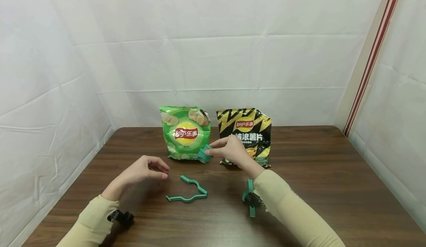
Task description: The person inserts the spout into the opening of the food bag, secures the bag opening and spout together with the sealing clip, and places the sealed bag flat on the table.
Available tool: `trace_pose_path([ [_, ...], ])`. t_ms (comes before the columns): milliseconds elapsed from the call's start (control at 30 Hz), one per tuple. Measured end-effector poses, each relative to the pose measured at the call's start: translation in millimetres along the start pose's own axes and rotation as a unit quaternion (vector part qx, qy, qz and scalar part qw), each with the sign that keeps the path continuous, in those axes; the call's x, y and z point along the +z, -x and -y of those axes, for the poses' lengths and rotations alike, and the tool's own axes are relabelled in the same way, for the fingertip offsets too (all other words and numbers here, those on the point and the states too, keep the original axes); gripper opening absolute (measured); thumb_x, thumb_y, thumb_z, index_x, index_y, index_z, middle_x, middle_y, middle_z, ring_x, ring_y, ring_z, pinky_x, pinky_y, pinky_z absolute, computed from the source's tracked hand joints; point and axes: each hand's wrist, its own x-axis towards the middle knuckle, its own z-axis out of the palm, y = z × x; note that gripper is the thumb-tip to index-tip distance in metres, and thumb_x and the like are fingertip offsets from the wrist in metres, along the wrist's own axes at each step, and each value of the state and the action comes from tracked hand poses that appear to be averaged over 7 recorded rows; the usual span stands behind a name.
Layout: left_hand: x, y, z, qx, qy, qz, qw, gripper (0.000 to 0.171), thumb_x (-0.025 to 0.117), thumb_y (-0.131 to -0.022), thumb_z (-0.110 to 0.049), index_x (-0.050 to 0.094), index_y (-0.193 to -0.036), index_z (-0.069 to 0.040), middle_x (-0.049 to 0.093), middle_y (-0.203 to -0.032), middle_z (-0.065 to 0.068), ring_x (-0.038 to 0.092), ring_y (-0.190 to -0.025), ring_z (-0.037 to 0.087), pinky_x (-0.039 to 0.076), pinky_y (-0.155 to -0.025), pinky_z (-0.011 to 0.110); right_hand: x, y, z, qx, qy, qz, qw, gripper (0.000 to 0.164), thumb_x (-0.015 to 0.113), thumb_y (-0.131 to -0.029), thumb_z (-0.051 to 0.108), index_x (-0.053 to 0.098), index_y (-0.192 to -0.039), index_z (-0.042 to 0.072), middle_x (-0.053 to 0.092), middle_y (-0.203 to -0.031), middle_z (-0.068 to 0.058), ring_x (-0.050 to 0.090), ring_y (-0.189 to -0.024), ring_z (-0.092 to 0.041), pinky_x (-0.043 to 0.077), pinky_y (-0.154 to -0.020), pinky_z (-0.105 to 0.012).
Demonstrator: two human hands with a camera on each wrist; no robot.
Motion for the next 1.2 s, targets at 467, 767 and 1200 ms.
trace_pose_path([
  [467, -29.3, -15.2, -4.3, 0.004, 0.013, -0.153, 0.9881, 0.038, 0.077, -0.080, -0.030, 0.069, -0.108, -0.005, 0.070, -0.099, 0.011, 0.063, -0.089, 0.024, 0.051, -0.073, 0.031, -4, 0, -2, -0.013, 0.000, -0.001, 1.000, 0.031, 0.077, -0.079, 0.030, 0.074, -0.102, 0.011, 0.074, -0.082, -0.007, 0.070, -0.070, -0.021, 0.039, -0.050, -0.026],
  [767, -49.5, -30.0, -7.6, -0.011, 0.007, -0.211, 0.9774, 0.049, 0.076, -0.079, -0.039, 0.065, -0.116, -0.009, 0.069, -0.108, 0.012, 0.063, -0.096, 0.022, 0.050, -0.078, 0.030, -5, -1, -5, -0.018, 0.007, -0.009, 1.000, 0.031, 0.077, -0.079, 0.031, 0.074, -0.102, 0.011, 0.074, -0.085, -0.006, 0.071, -0.076, -0.018, 0.053, -0.067, -0.041],
  [1200, -76.9, -60.7, -26.1, 0.005, 0.035, -0.243, 0.9694, 0.063, 0.075, -0.081, -0.036, 0.053, -0.134, -0.009, 0.057, -0.131, 0.013, 0.054, -0.120, 0.031, 0.046, -0.096, 0.046, -6, 0, -4, -0.010, 0.002, -0.006, 1.000, 0.031, 0.077, -0.079, 0.030, 0.074, -0.103, 0.009, 0.074, -0.082, -0.007, 0.072, -0.074, -0.019, 0.051, -0.063, -0.037],
])
